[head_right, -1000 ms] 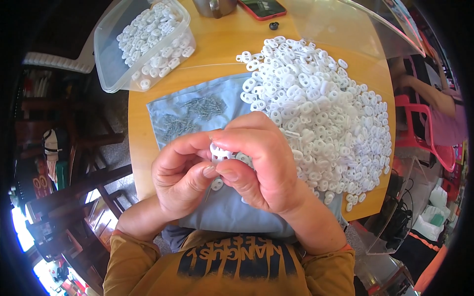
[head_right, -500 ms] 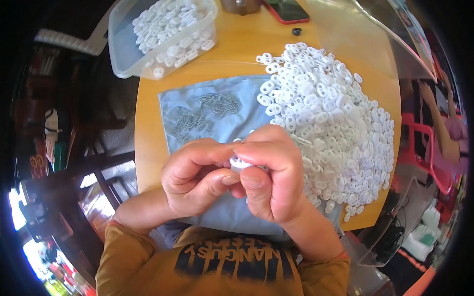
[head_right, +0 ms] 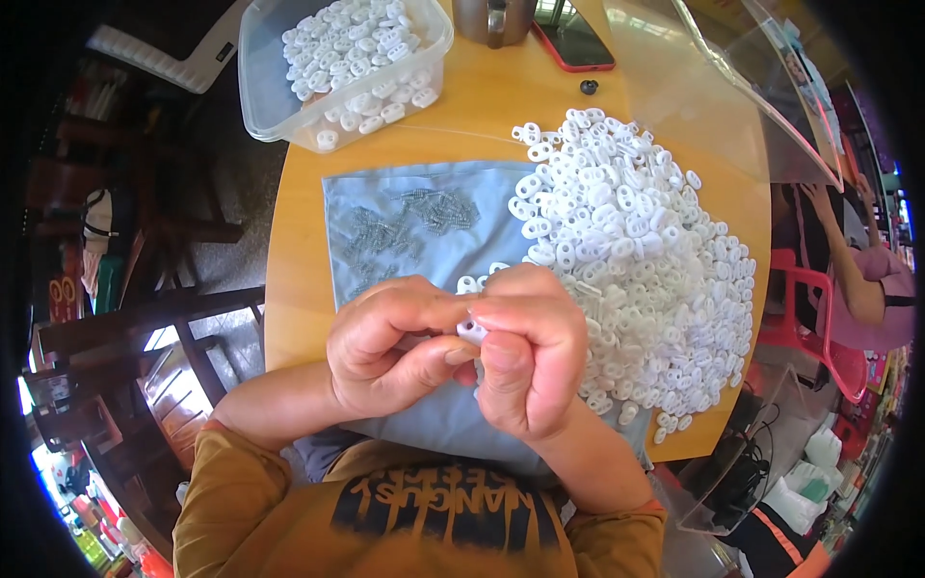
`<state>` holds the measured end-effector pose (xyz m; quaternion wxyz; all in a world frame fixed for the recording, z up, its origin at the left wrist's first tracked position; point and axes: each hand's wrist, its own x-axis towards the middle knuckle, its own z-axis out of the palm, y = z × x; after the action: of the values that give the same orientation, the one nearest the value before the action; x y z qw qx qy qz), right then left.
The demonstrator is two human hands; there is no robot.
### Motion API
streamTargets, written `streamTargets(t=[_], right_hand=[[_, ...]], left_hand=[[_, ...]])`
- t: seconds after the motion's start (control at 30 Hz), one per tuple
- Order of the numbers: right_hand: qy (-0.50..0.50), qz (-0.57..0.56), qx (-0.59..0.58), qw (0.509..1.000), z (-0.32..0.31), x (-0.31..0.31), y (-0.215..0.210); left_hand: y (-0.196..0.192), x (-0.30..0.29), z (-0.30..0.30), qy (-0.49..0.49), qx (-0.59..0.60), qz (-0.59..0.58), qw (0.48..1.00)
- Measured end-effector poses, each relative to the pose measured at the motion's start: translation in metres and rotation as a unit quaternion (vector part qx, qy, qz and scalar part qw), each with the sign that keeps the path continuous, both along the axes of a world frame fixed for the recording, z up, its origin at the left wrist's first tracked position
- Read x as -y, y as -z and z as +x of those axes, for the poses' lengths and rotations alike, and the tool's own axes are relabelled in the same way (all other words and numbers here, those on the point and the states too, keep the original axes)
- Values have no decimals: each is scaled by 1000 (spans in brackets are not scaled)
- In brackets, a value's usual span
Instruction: Assembling small white plastic components by inserting metal pins and aligning parts.
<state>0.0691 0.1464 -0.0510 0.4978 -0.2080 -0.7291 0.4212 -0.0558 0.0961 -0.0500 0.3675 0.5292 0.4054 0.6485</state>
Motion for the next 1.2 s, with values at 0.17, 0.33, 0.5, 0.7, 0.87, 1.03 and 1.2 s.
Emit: streamTargets(t=[0.17, 0.33, 0.5, 0.7, 0.87, 1.03, 1.2], right_hand=[[-11, 9, -26, 1000, 1, -3, -4], [28, 68, 31, 997, 5, -14, -10], [60, -39, 2, 997, 8, -14, -9], [89, -244, -156, 953, 18, -22, -27], [73, -299, -252, 917, 28, -36, -27], [58, -279, -300, 910, 35, -44, -20], [103, -247, -210, 940, 33, -31, -40]], left_hand=[[-8, -3, -5, 33, 10, -40, 999], [-4, -9, -2, 93, 161, -112, 976], [-5, -16, -4, 61, 142, -139, 978], [-49, -42, -25, -127, 173, -69, 974], [-79, -105, -107, -175, 137, -61, 973], [-87, -75, -76, -128, 18, -51, 990], [-58, -11, -25, -90, -101, -161, 978]])
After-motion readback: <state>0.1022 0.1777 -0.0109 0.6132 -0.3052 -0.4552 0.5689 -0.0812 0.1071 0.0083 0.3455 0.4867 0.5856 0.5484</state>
